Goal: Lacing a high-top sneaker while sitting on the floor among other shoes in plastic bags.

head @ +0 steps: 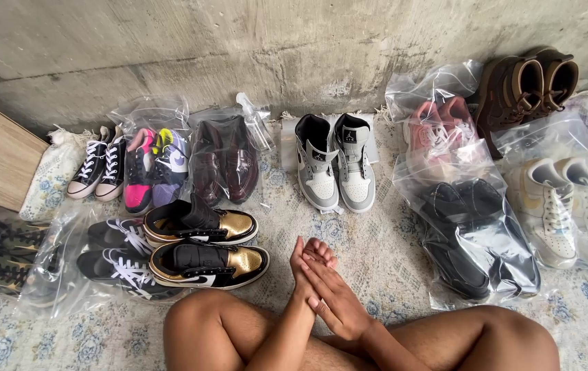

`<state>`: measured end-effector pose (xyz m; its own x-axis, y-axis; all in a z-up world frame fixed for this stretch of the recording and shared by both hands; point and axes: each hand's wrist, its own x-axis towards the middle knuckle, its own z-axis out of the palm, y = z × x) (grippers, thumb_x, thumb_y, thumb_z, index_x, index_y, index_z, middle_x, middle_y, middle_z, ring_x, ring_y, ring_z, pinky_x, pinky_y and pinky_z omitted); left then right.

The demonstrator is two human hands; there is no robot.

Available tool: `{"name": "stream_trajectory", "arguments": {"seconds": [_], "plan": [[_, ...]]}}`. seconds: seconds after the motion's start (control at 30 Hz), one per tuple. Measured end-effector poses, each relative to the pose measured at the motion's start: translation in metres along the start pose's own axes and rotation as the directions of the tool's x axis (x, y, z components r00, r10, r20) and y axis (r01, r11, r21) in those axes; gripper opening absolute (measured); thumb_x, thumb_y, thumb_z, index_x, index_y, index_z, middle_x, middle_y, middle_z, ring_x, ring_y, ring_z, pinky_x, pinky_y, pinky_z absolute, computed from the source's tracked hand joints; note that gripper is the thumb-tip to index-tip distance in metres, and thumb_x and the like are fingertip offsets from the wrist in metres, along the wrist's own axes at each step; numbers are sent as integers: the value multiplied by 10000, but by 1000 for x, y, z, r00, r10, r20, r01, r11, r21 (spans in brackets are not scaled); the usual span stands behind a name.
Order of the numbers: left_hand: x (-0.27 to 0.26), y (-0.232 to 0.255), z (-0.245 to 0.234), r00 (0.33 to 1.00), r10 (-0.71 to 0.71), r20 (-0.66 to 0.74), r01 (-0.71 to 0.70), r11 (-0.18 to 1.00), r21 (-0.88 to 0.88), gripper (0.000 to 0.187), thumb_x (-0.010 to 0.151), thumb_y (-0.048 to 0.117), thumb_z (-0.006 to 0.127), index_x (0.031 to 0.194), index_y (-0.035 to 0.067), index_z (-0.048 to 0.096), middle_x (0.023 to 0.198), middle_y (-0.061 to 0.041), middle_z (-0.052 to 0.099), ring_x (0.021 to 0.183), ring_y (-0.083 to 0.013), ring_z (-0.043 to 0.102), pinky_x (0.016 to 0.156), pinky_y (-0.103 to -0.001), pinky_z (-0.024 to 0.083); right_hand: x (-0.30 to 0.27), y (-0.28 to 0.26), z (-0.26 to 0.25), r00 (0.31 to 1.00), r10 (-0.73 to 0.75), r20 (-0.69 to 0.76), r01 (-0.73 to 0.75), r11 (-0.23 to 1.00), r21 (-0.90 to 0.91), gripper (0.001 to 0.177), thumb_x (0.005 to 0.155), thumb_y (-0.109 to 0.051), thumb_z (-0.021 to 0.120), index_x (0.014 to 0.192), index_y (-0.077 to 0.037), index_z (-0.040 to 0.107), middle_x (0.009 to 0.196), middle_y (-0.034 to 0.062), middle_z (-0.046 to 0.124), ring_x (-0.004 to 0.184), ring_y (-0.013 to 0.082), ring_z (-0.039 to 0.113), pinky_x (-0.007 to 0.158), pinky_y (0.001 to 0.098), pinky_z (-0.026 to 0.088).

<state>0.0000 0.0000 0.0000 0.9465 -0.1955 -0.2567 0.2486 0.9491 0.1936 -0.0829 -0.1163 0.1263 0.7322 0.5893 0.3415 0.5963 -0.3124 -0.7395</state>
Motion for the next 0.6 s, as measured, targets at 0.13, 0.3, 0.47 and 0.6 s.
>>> {"name": "stream_trajectory", "arguments": {"seconds": [0.13, 0.3, 0.47, 0.6], "plan": [[-29, -13, 60, 959, 221, -177, -131, 901, 412, 528, 1061, 471, 257, 1195, 59, 558, 1168, -134, 684, 1076, -251, 642, 917, -374, 421, 2, 12, 8, 975, 222, 3, -222, 972, 78, 771, 1001, -556, 73, 1596, -65, 79, 1690, 168, 101, 1572, 330, 67, 1258, 533, 46], [-36, -6, 73, 941, 328, -85, -195, 729, 656, 545, 1026, 470, 268, 1268, 50, 517, 1265, -142, 629, 1175, -260, 592, 989, -396, 409, 0, 35, -4, 804, 525, -278, -261, 732, 629, 810, 977, -585, 23, 1587, -52, 8, 1710, 117, 0, 1575, 251, 0, 1275, 403, 4], [-36, -18, 80, 915, 403, 3, -237, 531, 813, 583, 994, 469, 277, 1334, 42, 481, 1352, -149, 580, 1264, -269, 547, 1054, -416, 398, -7, 36, -12, 677, 682, -275, -84, 443, 892, 757, 991, -532, 99, 1584, -73, 202, 1690, 112, 219, 1562, 259, 200, 1265, 425, 132], [-34, -32, 90, 886, 449, 117, -274, 305, 912, 638, 962, 469, 287, 1401, 33, 445, 1439, -158, 531, 1354, -278, 503, 1119, -436, 388, -2, -3, -9, 701, 706, -100, -367, 478, 798, 746, 983, -531, 51, 1590, -103, 124, 1704, 88, 93, 1578, 257, 68, 1260, 455, 53]]}}
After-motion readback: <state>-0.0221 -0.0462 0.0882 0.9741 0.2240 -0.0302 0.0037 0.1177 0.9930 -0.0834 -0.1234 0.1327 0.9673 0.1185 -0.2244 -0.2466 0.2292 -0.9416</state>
